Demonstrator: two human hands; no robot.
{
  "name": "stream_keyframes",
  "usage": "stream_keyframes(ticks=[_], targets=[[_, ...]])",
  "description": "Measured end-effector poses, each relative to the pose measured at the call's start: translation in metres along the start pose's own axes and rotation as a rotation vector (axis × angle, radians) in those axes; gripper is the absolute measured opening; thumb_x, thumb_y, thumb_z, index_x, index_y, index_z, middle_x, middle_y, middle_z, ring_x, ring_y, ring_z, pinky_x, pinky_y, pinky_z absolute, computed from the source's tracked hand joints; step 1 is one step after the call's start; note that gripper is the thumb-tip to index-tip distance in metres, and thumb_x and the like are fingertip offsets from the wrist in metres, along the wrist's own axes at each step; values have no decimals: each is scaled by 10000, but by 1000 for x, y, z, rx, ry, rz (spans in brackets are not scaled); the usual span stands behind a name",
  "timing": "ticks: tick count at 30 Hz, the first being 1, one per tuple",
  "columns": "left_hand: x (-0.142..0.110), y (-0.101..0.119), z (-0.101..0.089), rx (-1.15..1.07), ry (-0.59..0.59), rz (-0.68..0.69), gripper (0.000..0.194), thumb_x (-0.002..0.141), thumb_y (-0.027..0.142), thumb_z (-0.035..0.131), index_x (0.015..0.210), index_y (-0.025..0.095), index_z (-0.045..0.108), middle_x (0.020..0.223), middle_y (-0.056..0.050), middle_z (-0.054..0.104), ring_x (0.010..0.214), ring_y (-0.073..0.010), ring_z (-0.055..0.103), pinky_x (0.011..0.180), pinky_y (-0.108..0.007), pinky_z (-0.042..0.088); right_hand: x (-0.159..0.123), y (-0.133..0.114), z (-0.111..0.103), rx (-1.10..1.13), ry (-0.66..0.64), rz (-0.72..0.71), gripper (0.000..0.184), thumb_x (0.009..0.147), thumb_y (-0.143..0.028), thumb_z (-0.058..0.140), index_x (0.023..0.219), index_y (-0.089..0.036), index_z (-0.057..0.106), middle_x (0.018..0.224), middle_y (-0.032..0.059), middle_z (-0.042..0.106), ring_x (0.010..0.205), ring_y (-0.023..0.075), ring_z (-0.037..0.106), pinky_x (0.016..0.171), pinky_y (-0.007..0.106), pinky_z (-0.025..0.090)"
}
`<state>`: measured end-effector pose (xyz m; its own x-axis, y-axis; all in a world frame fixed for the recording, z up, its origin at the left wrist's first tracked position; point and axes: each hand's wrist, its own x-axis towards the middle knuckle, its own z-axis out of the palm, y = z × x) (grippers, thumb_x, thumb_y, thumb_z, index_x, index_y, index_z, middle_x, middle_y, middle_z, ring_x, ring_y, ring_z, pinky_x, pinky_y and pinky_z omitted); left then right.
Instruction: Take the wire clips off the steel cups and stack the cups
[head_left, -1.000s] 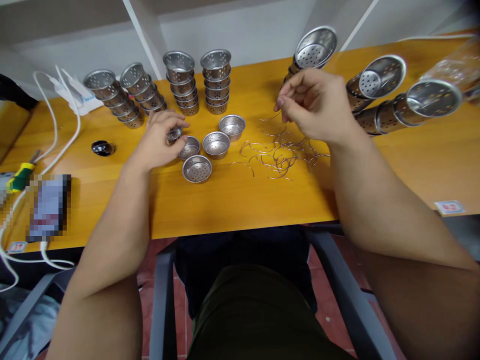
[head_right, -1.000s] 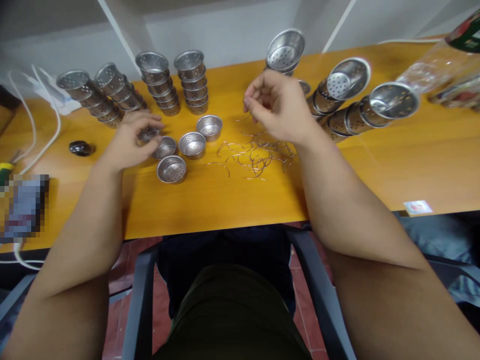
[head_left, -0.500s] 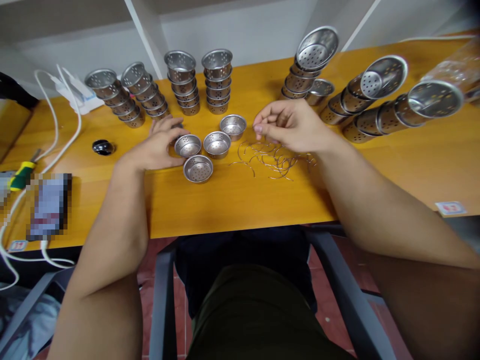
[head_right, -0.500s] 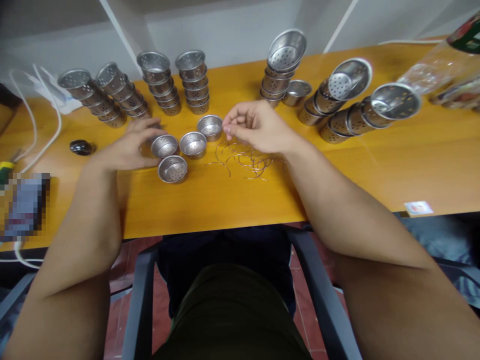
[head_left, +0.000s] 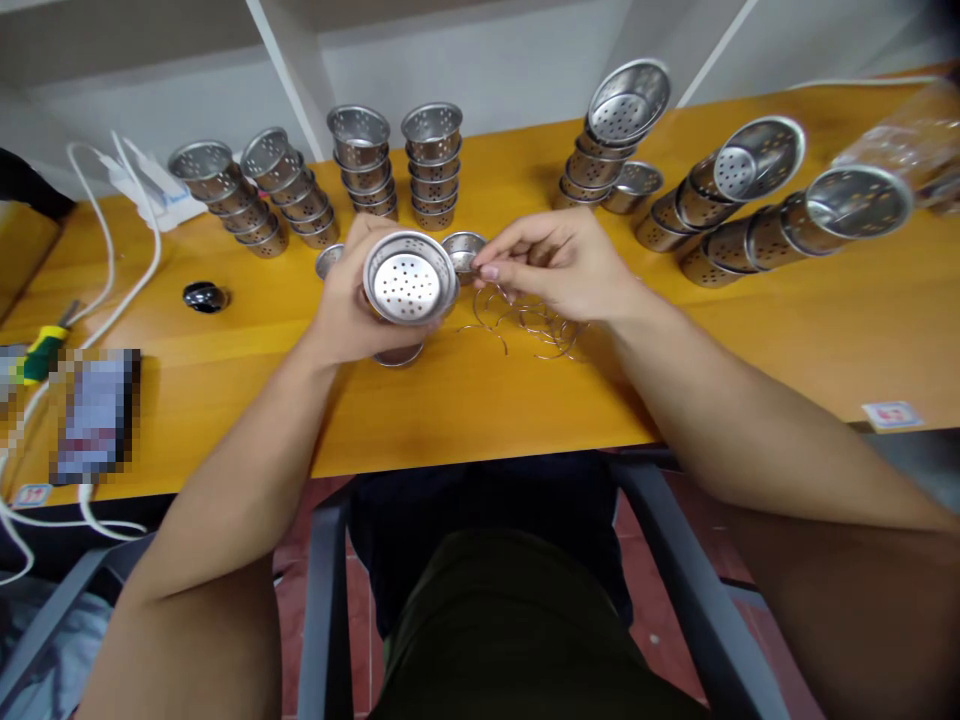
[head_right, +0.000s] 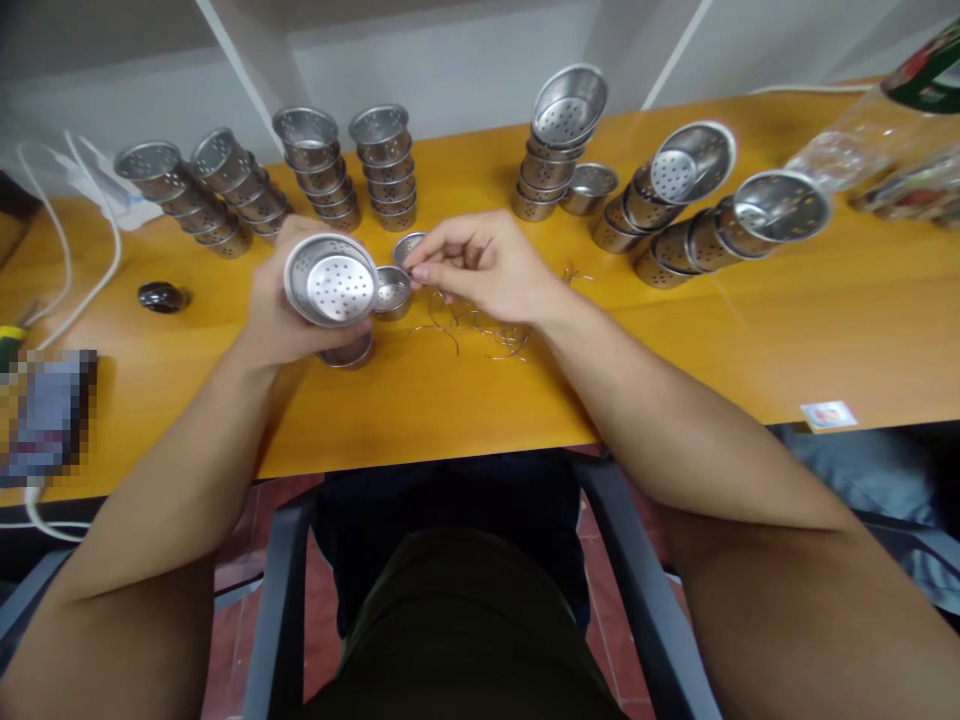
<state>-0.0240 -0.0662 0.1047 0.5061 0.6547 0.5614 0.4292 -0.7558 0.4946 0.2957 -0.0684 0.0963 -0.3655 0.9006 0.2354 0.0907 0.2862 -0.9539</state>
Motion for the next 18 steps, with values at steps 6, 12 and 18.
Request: stream_keyframes(ticks=[6,12,18], targets=[[-4,13,24,-141,-200,-53,854,928,761,1053,1629,375,755,1789,-135,721,1729,-440,699,1479,-699,605,2,7,18,-173,80,-129,502,1039,-850,930,1153,-362,911,1220,100,892,1131,358,807,1036,587,745],[-3,18,23,-102,-219,-173,859,922,727,1061,1644,377,755,1702,-115,798,1653,-432,764,1429,-694,658,-4,2,16,-357,34,-173,441,1141,-790,811,1271,-387,935,1227,104,872,1158,373,790,1119,609,713],[-8,-10,29,-226,-136,-86,879,870,770,1113,1566,332,803,1590,-135,834,1552,-431,810,1370,-657,693,1,16,13,-242,33,-268,397,1140,-698,911,1196,-305,932,1085,77,859,948,282,738,914,463,684]])
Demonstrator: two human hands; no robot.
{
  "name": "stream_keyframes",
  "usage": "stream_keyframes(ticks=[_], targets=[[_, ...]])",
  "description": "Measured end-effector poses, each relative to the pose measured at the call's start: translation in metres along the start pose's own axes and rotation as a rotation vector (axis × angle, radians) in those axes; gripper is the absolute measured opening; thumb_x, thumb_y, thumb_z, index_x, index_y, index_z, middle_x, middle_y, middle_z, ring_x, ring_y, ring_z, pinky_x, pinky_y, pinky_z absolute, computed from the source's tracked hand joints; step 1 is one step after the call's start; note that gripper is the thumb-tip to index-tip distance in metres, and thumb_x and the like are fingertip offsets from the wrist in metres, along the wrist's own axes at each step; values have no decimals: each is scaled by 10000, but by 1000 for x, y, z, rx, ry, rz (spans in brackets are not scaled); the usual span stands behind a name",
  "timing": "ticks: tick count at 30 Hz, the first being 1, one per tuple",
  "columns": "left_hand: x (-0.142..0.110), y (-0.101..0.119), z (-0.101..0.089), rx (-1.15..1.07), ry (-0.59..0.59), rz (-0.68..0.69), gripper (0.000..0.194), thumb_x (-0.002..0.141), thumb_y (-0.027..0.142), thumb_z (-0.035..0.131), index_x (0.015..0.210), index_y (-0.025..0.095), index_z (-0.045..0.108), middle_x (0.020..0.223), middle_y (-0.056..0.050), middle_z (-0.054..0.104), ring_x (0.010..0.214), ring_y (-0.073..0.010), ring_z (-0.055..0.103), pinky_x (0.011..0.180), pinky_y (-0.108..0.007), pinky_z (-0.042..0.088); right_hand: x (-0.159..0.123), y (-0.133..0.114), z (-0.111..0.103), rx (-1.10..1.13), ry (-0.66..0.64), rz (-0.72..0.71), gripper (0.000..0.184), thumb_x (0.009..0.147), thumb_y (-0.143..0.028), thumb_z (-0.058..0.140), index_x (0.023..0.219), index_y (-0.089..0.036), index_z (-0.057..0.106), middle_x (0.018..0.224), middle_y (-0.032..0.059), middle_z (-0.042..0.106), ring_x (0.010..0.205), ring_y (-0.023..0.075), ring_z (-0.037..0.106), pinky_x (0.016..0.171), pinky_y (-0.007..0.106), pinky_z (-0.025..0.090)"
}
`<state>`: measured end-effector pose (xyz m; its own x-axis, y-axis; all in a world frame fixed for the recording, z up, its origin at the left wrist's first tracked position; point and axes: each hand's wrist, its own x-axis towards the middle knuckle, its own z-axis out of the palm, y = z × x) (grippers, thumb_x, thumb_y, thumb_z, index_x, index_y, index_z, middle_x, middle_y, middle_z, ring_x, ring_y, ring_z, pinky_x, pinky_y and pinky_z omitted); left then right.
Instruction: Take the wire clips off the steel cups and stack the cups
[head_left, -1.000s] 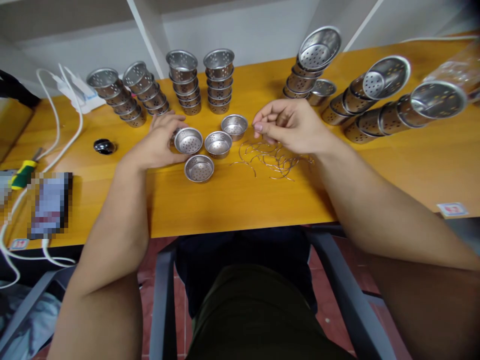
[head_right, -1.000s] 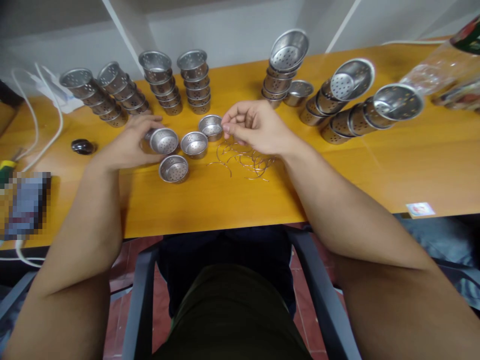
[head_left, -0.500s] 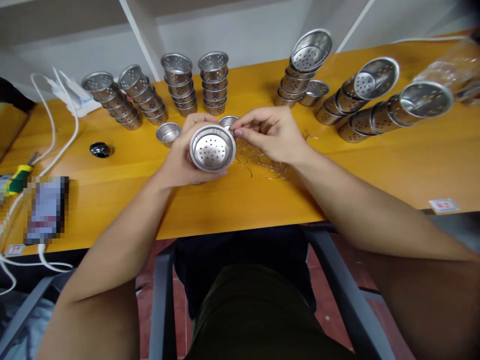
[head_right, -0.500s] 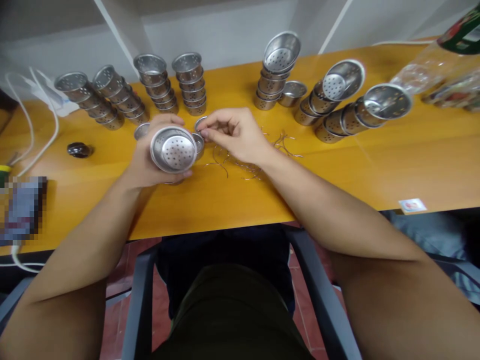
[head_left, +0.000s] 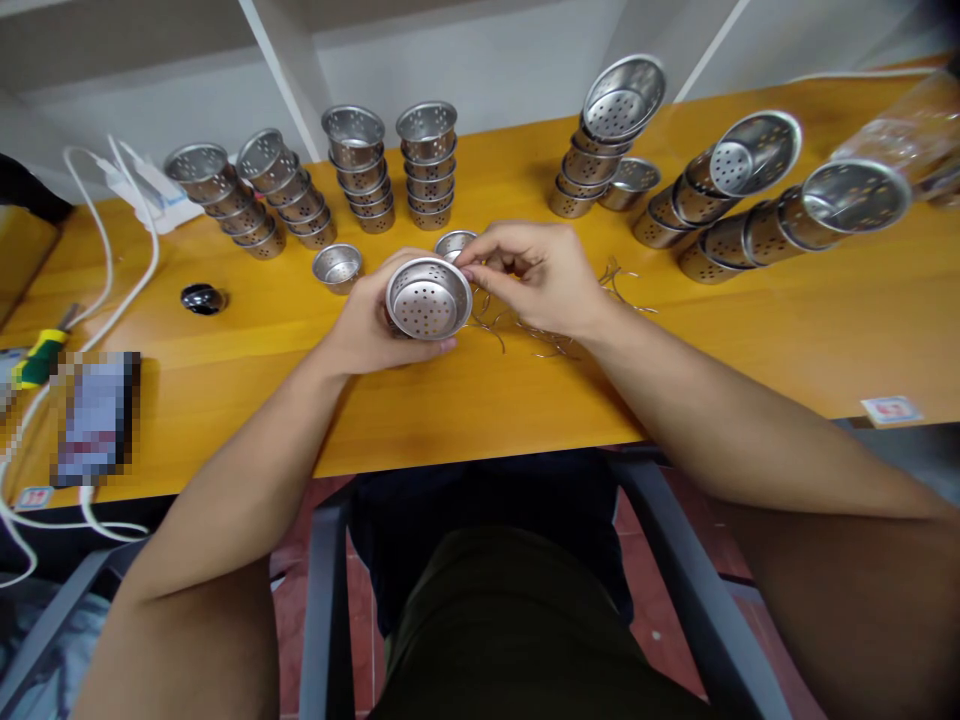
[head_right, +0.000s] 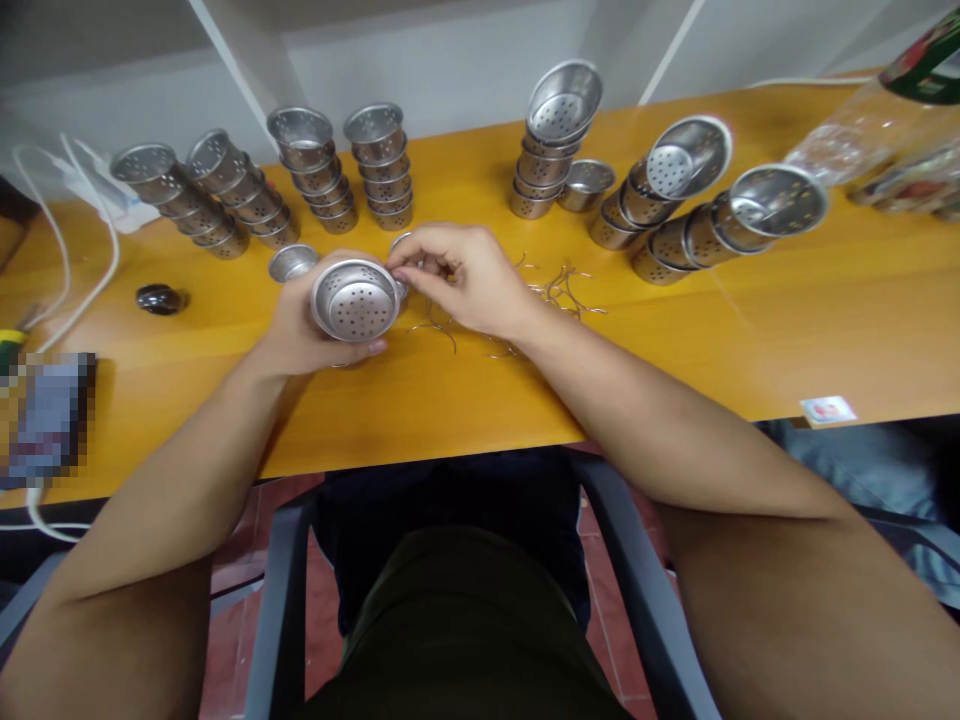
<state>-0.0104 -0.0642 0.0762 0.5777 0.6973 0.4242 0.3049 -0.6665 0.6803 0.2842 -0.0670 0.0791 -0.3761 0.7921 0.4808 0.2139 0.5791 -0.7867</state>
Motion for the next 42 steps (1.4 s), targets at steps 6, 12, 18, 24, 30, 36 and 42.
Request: stream_keyframes(ticks=[6,12,18,24,30,36,42], targets=[[5,-29,6,-207,45,218,930,798,714,1203,1541,279,852,1496,-155,871,1422,-416,863,1302,-615,731,4,16,2,176,-5,-134,354,1126,-565,996,1198,-223,936,1065,80,874,875,202,710,810,355,639],[5,-24,4,-204,22,248,889,817,675,1205,1532,272,863,1520,-169,873,1412,-406,876,1283,-582,745,6,16,7,329,10,-36,377,1038,-522,1106,1131,-243,871,985,48,813,881,203,735,839,356,711],[4,-25,6,-192,31,213,894,817,734,1184,1513,275,861,1501,-157,867,1404,-398,869,1279,-584,746,8,20,8,372,-5,-10,418,1024,-531,1121,1105,-218,856,978,48,813,876,182,729,860,336,726],[4,-24,1,-164,69,196,865,836,729,1182,1507,290,857,1505,-155,871,1410,-406,861,1285,-611,745,8,22,10,408,-60,-4,530,988,-618,1143,1159,-222,835,965,32,825,844,159,738,762,282,672],[3,-35,1,-112,126,209,928,835,768,1178,1557,308,820,1519,-160,841,1449,-433,839,1334,-687,706,6,16,0,325,-25,27,512,1047,-678,1075,1196,-239,857,787,-24,721,620,134,587,543,280,523],[1,-61,17,-120,174,216,1161,792,895,1164,1655,375,588,1455,-95,754,1209,-332,856,993,-547,805,3,1,-7,135,161,-10,460,1099,-713,1006,1139,-275,873,713,-26,619,616,166,511,548,317,477],[4,-49,22,-145,172,144,1088,816,962,1108,1544,283,668,1374,-110,767,1351,-396,860,1188,-632,780,-5,-7,11,20,109,-60,355,1199,-620,908,1207,-266,874,733,-55,497,675,163,473,652,322,510]])
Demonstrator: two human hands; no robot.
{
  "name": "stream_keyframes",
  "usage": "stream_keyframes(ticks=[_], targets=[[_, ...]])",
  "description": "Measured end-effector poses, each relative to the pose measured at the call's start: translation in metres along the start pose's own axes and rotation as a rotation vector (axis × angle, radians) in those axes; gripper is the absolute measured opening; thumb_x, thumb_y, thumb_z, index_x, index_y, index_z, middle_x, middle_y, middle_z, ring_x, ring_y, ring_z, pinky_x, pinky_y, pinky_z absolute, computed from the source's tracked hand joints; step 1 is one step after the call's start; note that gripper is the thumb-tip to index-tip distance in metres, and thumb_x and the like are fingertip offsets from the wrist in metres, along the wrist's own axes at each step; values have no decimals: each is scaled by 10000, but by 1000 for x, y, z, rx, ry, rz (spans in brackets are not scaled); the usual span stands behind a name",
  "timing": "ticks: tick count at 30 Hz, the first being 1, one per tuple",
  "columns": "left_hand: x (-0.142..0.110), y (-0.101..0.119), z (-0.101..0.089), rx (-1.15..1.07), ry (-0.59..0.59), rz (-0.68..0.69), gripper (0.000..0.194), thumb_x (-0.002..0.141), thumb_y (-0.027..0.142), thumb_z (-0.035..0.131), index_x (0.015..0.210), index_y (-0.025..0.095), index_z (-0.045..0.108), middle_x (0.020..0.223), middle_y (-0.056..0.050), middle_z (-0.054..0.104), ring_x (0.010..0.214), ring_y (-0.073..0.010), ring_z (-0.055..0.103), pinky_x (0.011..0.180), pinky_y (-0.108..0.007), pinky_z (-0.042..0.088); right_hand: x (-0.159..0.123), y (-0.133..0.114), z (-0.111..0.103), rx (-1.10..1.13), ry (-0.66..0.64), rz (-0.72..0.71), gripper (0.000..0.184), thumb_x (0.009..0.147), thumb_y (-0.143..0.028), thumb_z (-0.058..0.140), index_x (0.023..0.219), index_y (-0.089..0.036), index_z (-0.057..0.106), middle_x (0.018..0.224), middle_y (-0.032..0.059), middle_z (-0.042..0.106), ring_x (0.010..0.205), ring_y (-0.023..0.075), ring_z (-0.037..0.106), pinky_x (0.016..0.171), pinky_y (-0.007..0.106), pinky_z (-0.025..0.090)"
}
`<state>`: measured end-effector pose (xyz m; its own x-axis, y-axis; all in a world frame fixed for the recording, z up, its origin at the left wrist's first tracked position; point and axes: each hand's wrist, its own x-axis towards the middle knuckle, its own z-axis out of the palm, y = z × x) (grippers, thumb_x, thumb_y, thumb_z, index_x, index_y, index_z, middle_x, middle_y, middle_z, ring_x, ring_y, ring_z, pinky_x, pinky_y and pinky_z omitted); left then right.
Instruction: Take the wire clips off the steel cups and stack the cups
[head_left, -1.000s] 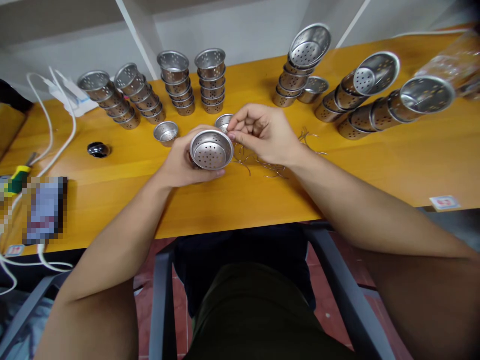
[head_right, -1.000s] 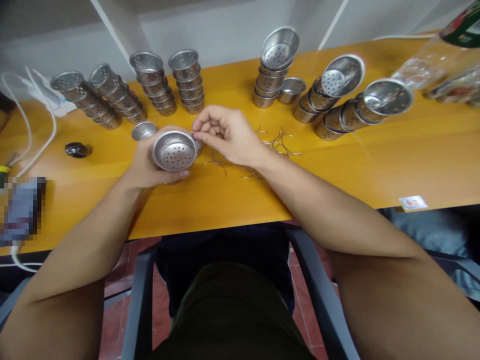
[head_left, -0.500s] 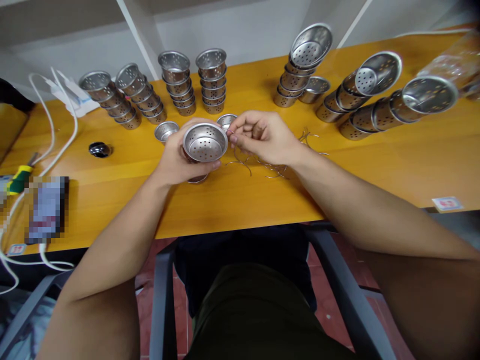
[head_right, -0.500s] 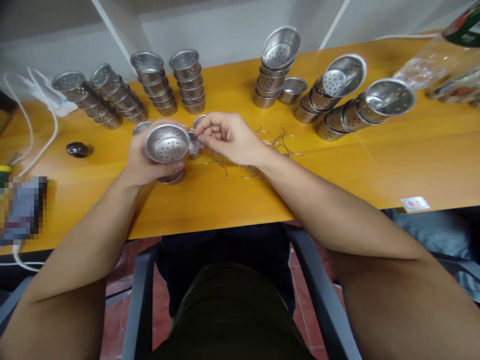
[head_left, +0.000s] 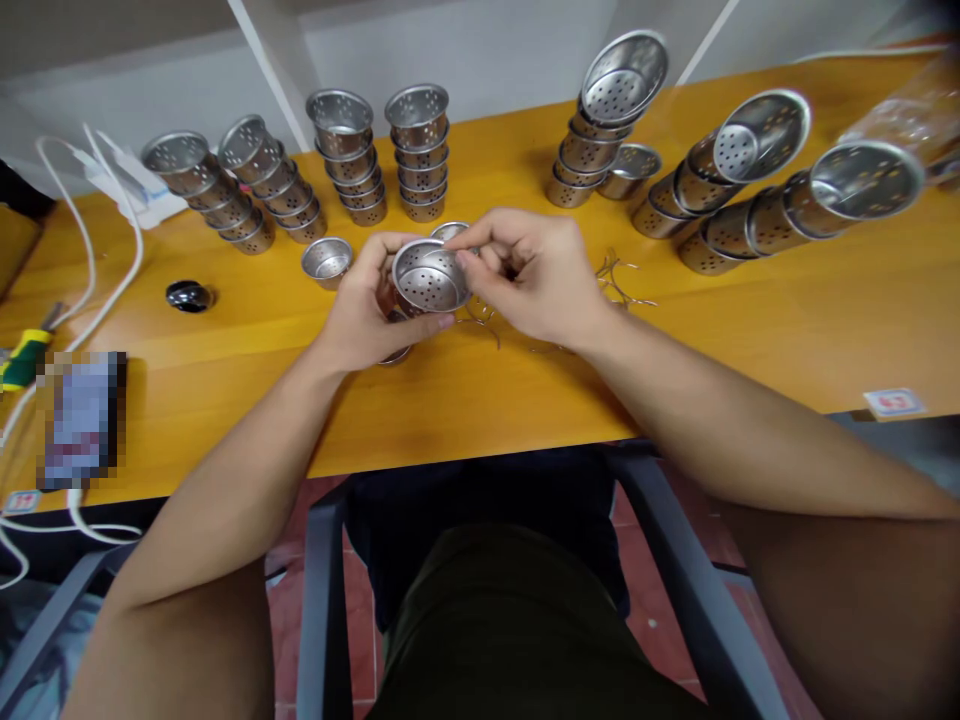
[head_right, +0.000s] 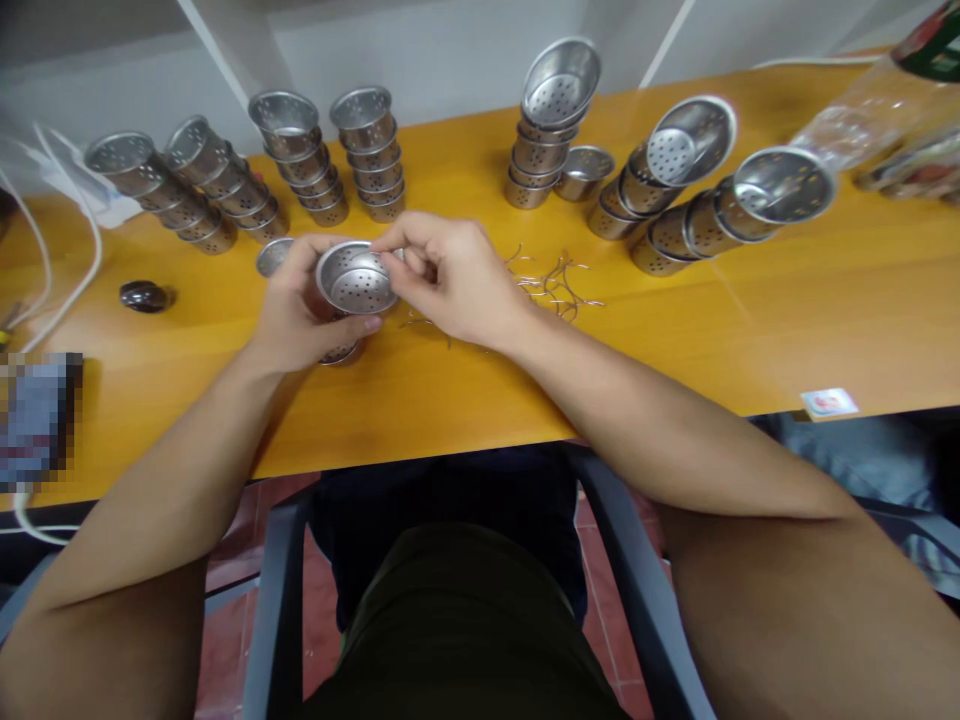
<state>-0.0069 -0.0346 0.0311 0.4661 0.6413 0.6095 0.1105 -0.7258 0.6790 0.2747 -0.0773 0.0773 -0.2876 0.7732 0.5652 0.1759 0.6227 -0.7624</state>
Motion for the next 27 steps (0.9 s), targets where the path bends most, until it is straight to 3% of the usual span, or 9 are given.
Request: stream_keyframes(ticks=[8,20,27], targets=[[2,6,5,-19,-26,-21,1004,853,912,1105,1548,289,736,1359,-121,799,1393,-418,848,1254,-658,745,-1,10,6,-47,27,15,292,1233,-560,848,1252,-278,921,737,-36,495,705,190,507,720,360,568],[2,18,6,27,-44,-70,991,880,851,1117,1583,276,720,1467,-137,856,1397,-407,883,1245,-584,770,-2,6,6,-17,54,51,315,1193,-602,887,1236,-298,955,744,-9,539,774,231,586,807,408,648],[2,18,1,67,-102,31,1048,927,881,1073,1706,312,664,1576,-143,847,1406,-395,876,1205,-572,779,-3,6,10,-18,84,59,308,1168,-586,924,1296,-305,928,752,-22,541,767,229,577,776,394,607]])
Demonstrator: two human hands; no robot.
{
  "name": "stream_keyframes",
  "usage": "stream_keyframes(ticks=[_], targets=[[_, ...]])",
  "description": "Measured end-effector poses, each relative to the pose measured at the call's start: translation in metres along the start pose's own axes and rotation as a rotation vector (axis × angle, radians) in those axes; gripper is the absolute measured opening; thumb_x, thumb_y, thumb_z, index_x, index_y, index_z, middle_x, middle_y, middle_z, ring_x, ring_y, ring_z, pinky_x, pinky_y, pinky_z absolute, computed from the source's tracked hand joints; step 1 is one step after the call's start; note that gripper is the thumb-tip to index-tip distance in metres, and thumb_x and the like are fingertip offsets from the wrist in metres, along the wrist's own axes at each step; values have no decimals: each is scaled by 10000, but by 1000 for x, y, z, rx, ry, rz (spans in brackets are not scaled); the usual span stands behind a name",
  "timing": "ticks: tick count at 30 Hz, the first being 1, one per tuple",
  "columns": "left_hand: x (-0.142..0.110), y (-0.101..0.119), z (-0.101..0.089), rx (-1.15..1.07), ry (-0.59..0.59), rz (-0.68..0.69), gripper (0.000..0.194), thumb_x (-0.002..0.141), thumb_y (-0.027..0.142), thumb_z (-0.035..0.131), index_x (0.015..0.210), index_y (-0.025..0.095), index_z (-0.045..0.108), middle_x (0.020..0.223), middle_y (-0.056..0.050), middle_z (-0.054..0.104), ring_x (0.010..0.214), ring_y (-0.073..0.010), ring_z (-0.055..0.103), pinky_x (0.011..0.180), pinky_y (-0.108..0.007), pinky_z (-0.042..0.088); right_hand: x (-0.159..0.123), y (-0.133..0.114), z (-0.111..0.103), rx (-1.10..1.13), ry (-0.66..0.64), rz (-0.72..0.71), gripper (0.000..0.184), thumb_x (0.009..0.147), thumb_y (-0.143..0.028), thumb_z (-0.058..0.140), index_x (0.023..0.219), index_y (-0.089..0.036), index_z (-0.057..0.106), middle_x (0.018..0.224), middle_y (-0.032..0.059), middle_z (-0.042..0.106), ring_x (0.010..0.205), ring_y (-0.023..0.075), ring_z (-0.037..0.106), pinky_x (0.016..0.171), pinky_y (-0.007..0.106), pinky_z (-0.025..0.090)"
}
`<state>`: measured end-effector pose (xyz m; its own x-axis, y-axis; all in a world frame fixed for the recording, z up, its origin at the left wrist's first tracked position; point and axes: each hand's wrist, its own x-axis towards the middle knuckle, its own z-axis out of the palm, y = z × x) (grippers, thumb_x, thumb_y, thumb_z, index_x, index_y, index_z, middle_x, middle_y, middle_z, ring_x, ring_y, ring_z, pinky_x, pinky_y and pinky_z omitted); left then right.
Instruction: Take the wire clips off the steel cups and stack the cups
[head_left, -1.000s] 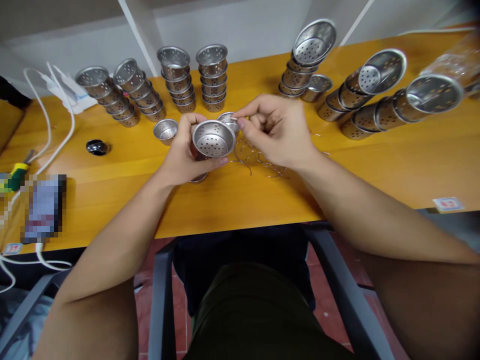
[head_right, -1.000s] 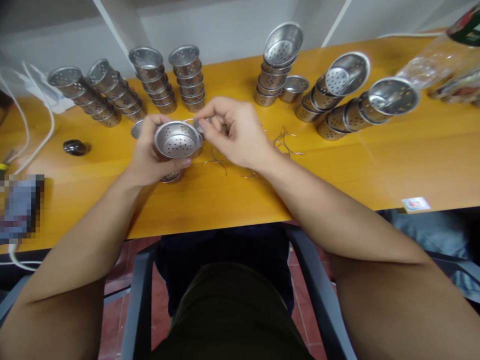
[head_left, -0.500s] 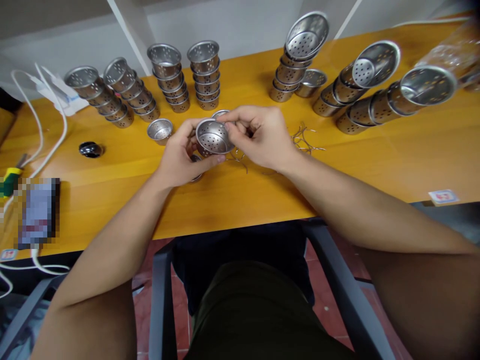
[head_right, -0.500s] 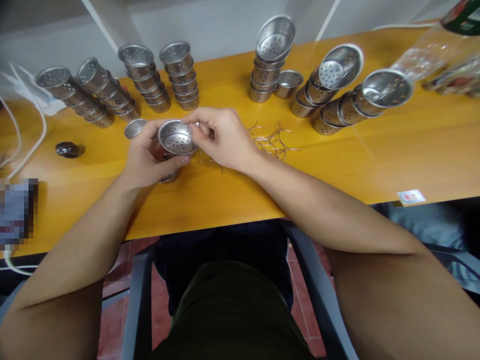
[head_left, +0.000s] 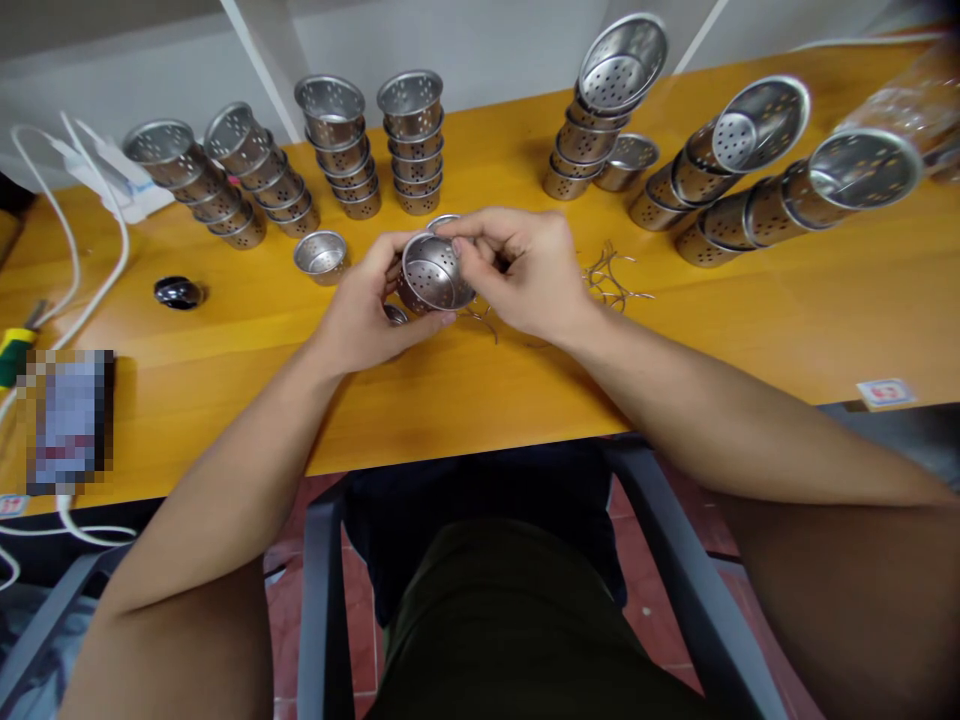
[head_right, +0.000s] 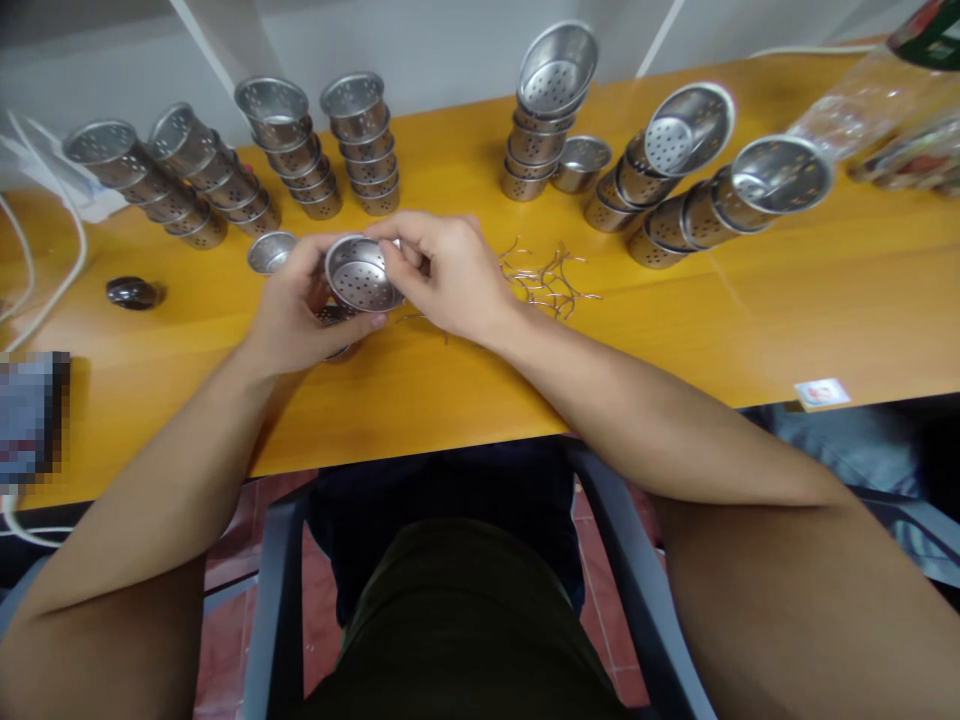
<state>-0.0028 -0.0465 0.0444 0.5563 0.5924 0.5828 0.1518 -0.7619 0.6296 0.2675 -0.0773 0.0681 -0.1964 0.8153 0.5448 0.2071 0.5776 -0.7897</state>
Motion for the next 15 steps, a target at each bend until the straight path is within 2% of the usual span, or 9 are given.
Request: stream_keyframes(ticks=[4,6,9,11,13,15], targets=[[3,-2,4,39,-13,70,1213,863,901,1109,1809,355,582,1757,-152,774,1595,-454,796,1364,-656,701,-3,-5,8,22,25,11,285,1158,-579,925,1281,-327,873,729,-52,454,705,218,494,744,386,580],[5,-1,10,54,9,72,1245,817,910,1134,1780,337,592,1739,-156,786,1585,-460,804,1367,-669,693,-5,-7,13,28,32,-10,237,1153,-540,916,1216,-320,857,703,-63,438,671,203,452,730,379,569],[5,4,17,94,52,6,1097,844,892,1123,1655,297,685,1573,-145,861,1427,-428,872,1254,-629,737,-5,-9,18,61,17,-5,218,1135,-492,907,1099,-292,828,695,-57,481,645,181,450,687,357,542],[5,7,18,99,74,-60,990,871,872,1112,1570,274,746,1472,-134,891,1370,-408,885,1236,-598,737,-3,-10,17,117,-10,35,256,1133,-510,909,1076,-280,810,702,-51,512,635,170,468,639,333,514],[5,9,17,70,86,-72,906,890,856,1104,1504,268,791,1391,-109,911,1295,-373,895,1199,-561,747,1,-13,11,192,-79,65,327,1139,-576,915,1077,-271,813,710,-43,548,630,163,496,602,315,499],[5,8,15,29,102,-50,802,934,832,1077,1445,268,826,1316,-91,924,1175,-333,902,1090,-531,769,4,-16,1,264,-200,81,420,1122,-665,947,1070,-266,826,721,-30,600,628,159,529,573,306,496]])
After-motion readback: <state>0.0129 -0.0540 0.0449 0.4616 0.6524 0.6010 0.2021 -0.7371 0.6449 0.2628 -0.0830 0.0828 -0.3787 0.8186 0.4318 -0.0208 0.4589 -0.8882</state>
